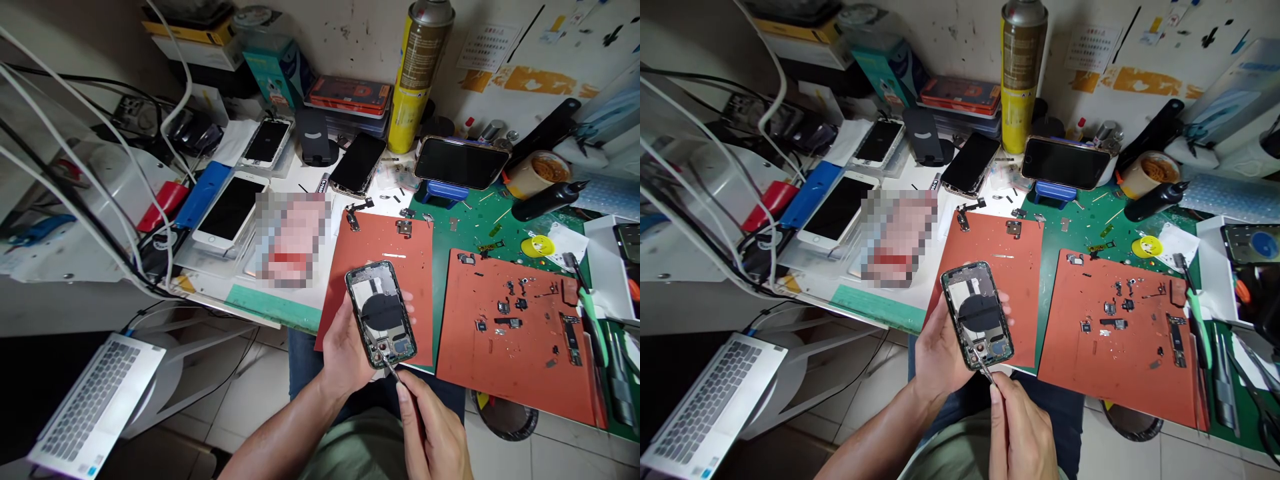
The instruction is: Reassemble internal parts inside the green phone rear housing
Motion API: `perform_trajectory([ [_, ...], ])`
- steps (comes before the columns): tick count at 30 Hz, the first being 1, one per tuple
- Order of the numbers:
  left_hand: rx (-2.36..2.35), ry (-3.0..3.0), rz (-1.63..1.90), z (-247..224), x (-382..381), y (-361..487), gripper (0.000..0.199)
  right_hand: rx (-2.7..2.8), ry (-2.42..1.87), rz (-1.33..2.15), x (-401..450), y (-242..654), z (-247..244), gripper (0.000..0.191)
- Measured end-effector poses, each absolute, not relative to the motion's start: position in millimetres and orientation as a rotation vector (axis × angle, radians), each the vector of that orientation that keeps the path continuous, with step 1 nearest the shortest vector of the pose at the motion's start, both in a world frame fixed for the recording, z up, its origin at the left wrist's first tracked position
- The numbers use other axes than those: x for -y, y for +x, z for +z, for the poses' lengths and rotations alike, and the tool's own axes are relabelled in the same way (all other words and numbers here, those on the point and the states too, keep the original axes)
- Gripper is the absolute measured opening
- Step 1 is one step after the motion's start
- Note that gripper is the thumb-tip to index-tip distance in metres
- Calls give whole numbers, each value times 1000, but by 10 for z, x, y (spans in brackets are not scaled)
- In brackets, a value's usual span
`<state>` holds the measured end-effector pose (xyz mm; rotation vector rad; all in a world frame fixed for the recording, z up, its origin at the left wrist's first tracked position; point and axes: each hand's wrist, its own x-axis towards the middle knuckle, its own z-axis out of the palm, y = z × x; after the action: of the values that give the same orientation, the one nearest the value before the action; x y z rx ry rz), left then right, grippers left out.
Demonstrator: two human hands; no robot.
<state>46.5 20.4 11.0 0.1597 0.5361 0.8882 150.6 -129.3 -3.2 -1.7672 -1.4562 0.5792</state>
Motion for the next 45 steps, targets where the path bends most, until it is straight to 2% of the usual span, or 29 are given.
perform_trajectory([
  [21, -527, 166, 858, 88, -187, 448, 64, 1276, -1850, 733, 1238, 1487, 34, 32],
  [45, -579, 159, 890, 100, -175, 464, 59, 1250, -1832, 651, 1206, 1400, -29, 33],
])
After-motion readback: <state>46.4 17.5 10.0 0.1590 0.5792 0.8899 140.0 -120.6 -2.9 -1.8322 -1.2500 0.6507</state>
